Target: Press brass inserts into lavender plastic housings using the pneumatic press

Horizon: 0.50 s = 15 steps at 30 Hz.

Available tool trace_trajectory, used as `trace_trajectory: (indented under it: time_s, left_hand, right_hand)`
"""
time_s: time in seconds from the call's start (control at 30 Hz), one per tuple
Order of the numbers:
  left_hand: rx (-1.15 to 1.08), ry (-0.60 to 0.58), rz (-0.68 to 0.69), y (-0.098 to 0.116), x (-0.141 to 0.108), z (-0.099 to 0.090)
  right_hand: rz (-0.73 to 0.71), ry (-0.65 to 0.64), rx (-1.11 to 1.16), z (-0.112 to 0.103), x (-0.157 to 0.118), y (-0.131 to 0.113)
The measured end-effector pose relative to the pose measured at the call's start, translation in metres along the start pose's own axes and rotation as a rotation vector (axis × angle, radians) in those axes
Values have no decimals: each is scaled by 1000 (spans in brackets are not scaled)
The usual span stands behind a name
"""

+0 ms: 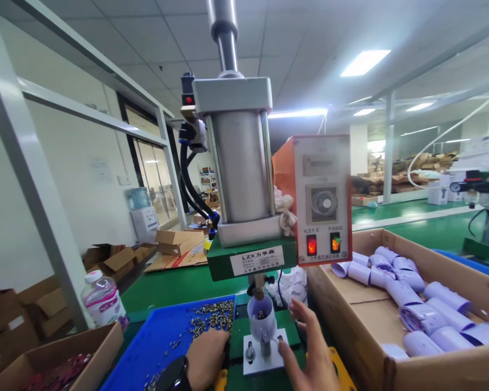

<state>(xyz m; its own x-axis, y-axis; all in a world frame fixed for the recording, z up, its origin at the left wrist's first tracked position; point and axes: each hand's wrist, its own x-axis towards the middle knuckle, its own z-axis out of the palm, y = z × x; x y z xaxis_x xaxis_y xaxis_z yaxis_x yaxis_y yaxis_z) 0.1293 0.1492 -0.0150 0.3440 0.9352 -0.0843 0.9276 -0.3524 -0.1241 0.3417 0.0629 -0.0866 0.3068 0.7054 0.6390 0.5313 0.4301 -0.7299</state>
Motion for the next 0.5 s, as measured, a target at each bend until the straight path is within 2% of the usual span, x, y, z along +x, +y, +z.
trace_trajectory:
  time_s: [0.07, 0.13, 0.2, 0.27, 0.33, 0.4, 0.5]
  left_hand:
    - [5, 1, -5, 0, 0, 1]
    - [10, 3, -5, -1, 1, 3]
    - [15, 1, 3, -4, 1, 5]
    - [22, -6, 10, -6, 1, 6]
    - [28, -12, 19, -7, 1, 6]
    - [29, -15, 36, -8, 1, 6]
    - [26, -17, 58, -8, 2, 6]
  right_hand:
    - [54, -183, 224, 10, 19, -18]
    - [111, -273, 428, 21, 33, -32]
    - [145, -195, 525, 32, 40, -42]
    - [151, -20, 487, 39, 37, -47]
    - [146, 82, 409, 44, 25, -49]
    - [150, 139, 357, 46, 6, -49]
    - [100, 130, 328, 43, -27, -51]
